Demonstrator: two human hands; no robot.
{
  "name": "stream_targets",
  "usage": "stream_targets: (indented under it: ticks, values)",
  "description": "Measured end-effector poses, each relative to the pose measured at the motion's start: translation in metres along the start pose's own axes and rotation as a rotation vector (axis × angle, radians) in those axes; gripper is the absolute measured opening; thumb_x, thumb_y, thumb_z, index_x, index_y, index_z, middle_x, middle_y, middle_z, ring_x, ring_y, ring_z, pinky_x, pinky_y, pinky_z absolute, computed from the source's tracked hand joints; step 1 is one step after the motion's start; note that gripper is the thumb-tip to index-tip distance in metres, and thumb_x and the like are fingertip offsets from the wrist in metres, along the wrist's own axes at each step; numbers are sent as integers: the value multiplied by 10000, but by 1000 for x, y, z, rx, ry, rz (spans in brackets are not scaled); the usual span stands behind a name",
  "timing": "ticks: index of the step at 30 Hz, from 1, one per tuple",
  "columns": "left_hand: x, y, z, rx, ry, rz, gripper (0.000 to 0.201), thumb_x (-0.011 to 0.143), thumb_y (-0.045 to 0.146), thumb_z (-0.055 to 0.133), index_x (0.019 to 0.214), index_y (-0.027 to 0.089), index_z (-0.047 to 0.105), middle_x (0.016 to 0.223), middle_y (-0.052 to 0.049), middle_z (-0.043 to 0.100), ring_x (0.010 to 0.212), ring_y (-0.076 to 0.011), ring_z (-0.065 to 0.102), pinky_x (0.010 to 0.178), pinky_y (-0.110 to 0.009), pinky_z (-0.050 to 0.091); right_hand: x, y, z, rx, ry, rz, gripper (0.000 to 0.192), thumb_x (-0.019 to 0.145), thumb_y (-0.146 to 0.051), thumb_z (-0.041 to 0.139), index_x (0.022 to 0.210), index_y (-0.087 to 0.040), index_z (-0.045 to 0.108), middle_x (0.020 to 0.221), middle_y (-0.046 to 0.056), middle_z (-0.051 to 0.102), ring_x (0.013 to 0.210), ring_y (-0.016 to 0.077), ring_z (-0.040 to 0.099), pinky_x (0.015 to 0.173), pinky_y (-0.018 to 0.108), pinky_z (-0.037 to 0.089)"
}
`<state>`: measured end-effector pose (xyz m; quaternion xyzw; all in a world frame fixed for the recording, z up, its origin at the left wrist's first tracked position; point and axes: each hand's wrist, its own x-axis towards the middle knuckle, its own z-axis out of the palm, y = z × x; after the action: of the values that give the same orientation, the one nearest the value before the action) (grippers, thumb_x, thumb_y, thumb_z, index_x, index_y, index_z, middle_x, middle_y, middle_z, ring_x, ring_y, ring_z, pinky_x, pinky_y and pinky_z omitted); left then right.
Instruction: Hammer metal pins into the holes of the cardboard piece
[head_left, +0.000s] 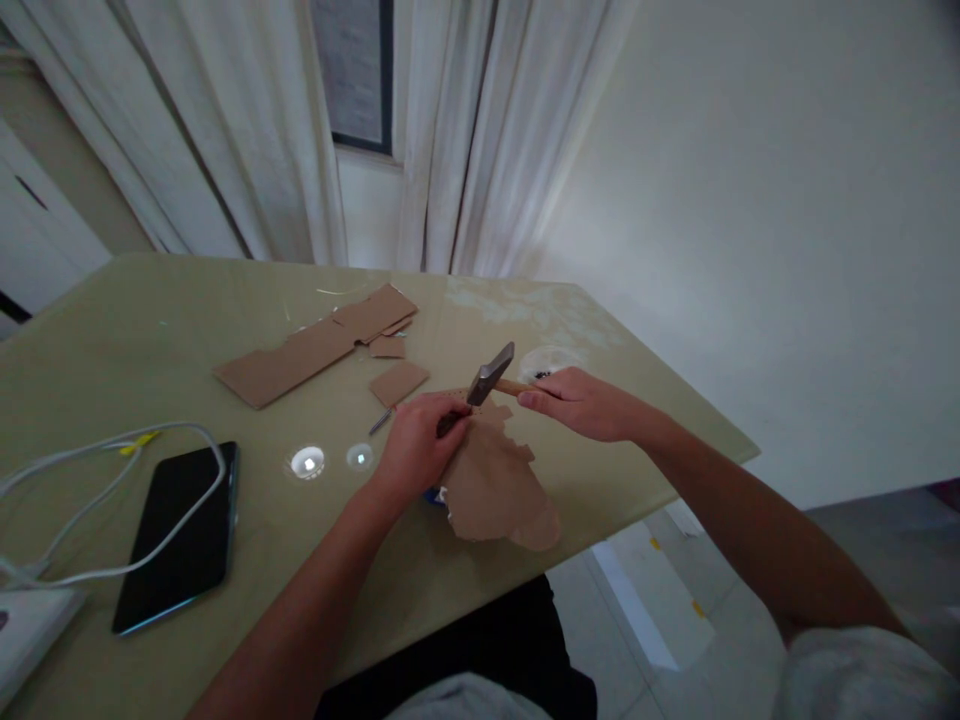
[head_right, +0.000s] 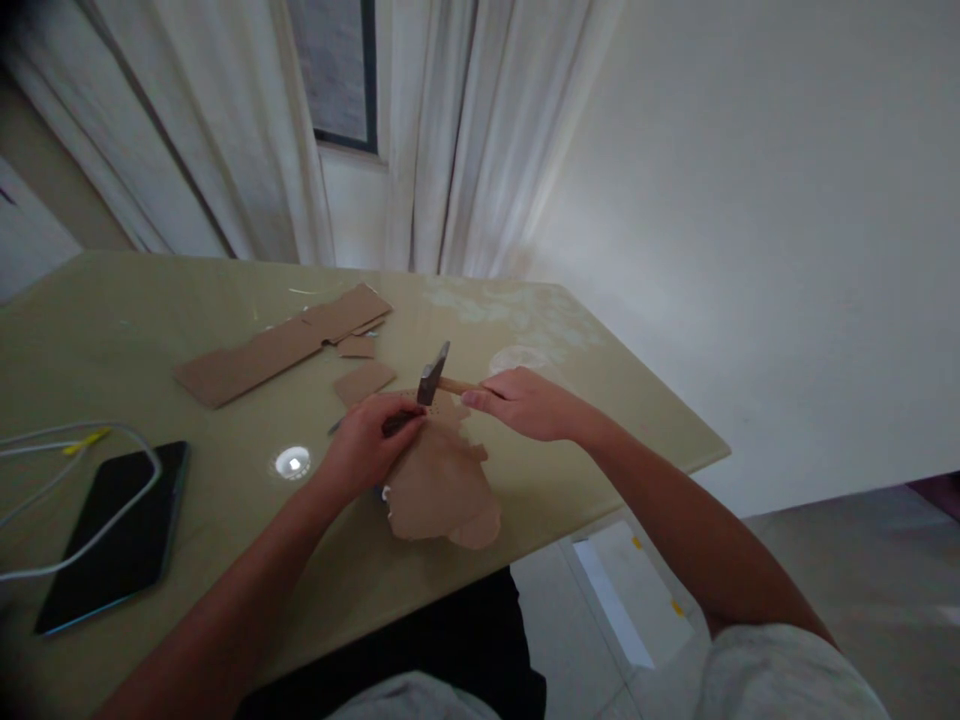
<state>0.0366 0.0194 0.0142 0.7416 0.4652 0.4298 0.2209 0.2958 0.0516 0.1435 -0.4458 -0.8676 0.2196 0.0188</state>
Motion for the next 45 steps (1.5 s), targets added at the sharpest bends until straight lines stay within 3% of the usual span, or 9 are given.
stream_targets:
  ticks: [6, 12, 26, 45]
  values:
    - [-2, 0, 0, -14, -5, -7, 146, 991, 232, 733, 1077, 252, 850, 1072, -63, 856, 1015, -266, 789, 997, -428, 616, -1, 2, 2, 32, -12, 5, 749, 1097, -845, 338, 754, -217, 554, 708, -2, 518, 688, 165, 492, 689, 344, 306]
    - [-3, 0, -1, -28, -8, -41, 309, 929, 288, 830, 1235, 246, 829, 1157, -71, 820, 1036, -268, 783, 957, -398, 623, 1, 6, 8, 9, -3, -20, 766, 1094, -853, 324, 729, -220, 554, 686, -3, 488, 681, 174, 470, 690, 344, 306]
    - [-2, -1, -1, -44, -20, -35, 313, 925, 273, 846, 1236, 249, 825, 1151, -66, 823, 1025, -259, 777, 968, -400, 634, 0, 3, 13, 44, -10, -1, 781, 1060, -902, 294, 697, -236, 482, 671, -14, 483, 644, 160, 464, 653, 323, 314]
    - [-3, -1, -2, -67, -24, -32, 317, 935, 260, 859, 1249, 248, 817, 1181, -69, 821, 1088, -270, 775, 1033, -428, 627, 7, 10, 25, -29, -68, 18, 676, 1122, -751, 359, 743, -220, 538, 704, 23, 568, 699, 185, 529, 710, 345, 312]
